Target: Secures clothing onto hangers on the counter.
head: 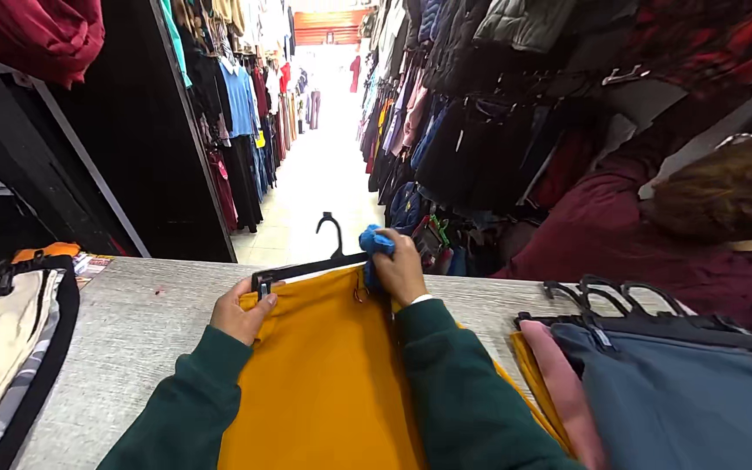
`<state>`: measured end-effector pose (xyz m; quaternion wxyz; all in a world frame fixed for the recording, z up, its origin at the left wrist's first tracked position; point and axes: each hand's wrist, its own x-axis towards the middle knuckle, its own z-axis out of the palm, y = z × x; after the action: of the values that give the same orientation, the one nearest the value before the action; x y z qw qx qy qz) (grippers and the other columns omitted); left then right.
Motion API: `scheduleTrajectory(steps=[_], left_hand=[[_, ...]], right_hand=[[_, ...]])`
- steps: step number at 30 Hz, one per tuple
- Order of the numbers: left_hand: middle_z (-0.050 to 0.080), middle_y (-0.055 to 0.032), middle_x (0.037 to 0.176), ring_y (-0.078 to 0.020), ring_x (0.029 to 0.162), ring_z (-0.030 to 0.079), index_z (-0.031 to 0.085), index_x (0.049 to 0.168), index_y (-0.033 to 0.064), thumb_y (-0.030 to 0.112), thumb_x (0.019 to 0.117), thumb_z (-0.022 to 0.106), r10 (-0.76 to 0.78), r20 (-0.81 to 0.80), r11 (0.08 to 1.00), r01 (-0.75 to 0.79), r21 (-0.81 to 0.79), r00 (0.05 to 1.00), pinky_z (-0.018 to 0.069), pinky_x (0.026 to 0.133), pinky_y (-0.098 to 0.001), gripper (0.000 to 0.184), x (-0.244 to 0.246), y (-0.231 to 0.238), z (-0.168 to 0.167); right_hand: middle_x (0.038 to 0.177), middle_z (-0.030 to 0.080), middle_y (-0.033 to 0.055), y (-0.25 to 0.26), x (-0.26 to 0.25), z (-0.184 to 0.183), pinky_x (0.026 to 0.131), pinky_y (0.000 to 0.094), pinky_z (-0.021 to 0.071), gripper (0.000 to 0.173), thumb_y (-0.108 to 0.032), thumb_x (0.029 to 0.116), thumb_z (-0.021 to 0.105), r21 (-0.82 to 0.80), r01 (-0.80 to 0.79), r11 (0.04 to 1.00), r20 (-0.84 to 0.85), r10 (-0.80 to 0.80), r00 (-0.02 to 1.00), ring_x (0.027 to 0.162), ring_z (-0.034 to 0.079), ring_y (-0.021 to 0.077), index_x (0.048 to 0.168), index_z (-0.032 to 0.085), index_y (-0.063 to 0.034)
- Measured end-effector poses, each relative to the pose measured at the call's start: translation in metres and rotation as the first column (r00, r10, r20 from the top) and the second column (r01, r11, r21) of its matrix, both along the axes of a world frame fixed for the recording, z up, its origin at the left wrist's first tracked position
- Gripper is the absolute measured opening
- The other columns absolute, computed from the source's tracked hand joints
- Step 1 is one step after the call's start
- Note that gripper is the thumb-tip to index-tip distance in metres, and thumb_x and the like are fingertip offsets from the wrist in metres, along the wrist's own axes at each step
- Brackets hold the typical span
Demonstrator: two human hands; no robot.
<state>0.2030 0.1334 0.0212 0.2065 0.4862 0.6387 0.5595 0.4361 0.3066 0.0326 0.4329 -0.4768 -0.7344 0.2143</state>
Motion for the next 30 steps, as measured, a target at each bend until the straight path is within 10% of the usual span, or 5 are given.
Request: scheduleTrajectory(steps=[10, 15, 20, 25, 30], left_hand=[[0.074, -0.0192, 0.118, -0.0321, 0.115, 0.071, 0.073, 0.120, 0.0018, 0.003, 0.0811, 0.077, -0.517, -0.687, 0.614, 0.781, 0.119, 0.511, 0.0543, 0.103, -0.0442, 0.039, 0.001, -0.028, -0.054], [0.075, -0.0217, 0.111, -0.0366, 0.106, 0.073, 0.076, 0.108, -0.0049, 0.020, 0.0813, 0.082, -0.577, -0.664, 0.678, 0.733, -0.064, 0.476, 0.0580, 0.095, -0.0495, 0.037, 0.006, -0.044, -0.044], [0.073, -0.0225, 0.118, -0.0361, 0.118, 0.069, 0.077, 0.110, -0.0047, 0.016, 0.0841, 0.081, -0.664, -0.560, 0.690, 0.695, -0.202, 0.496, 0.0539, 0.103, -0.0454, 0.033, 0.008, -0.049, -0.032], [0.068, -0.0242, 0.128, -0.0340, 0.127, 0.064, 0.072, 0.119, -0.0066, 0.025, 0.0877, 0.080, -0.753, -0.453, 0.636, 0.705, -0.315, 0.478, 0.0479, 0.110, -0.0417, 0.046, 0.005, -0.052, -0.016], [0.073, -0.0156, 0.122, -0.0276, 0.116, 0.069, 0.074, 0.118, 0.0005, 0.039, 0.0919, 0.070, -0.499, -0.564, 0.805, 0.593, -0.020, 0.658, 0.0555, 0.100, -0.0476, 0.047, -0.002, -0.041, -0.034]], right_hand=[[0.120, 0.069, 0.0020, -0.074, 0.034, 0.105, 0.090, 0.0321, 0.0583, 0.043, -0.012, 0.0878, 0.066, 0.301, -0.247, 0.921, -0.127, 0.296, 0.947, 0.107, 0.066, 0.0078, 0.131, 0.064, -0.0118], [0.117, 0.068, 0.0107, -0.132, -0.026, 0.039, 0.088, 0.0505, 0.0570, 0.042, -0.003, 0.0831, 0.075, -0.066, -0.627, 0.776, 0.405, 0.595, 0.695, 0.106, 0.067, 0.0260, 0.123, 0.070, -0.0136], [0.124, 0.061, 0.0290, -0.098, 0.011, 0.000, 0.085, 0.0732, 0.0485, 0.051, 0.006, 0.0805, 0.073, -0.103, -0.149, 0.984, 0.595, 0.181, 0.783, 0.115, 0.057, 0.0544, 0.127, 0.070, -0.0152], [0.117, 0.068, 0.0134, -0.085, 0.076, 0.033, 0.090, 0.0446, 0.0570, 0.037, -0.009, 0.0979, 0.060, -0.234, -0.061, 0.970, -0.138, 0.028, 0.990, 0.104, 0.068, 0.0226, 0.135, 0.058, -0.0066], [0.103, 0.073, -0.0018, -0.143, 0.072, 0.058, 0.080, 0.0311, 0.0618, 0.037, -0.041, 0.1107, 0.032, -0.254, -0.495, 0.831, -0.769, 0.137, 0.625, 0.094, 0.071, 0.0092, 0.125, 0.059, -0.0196]])
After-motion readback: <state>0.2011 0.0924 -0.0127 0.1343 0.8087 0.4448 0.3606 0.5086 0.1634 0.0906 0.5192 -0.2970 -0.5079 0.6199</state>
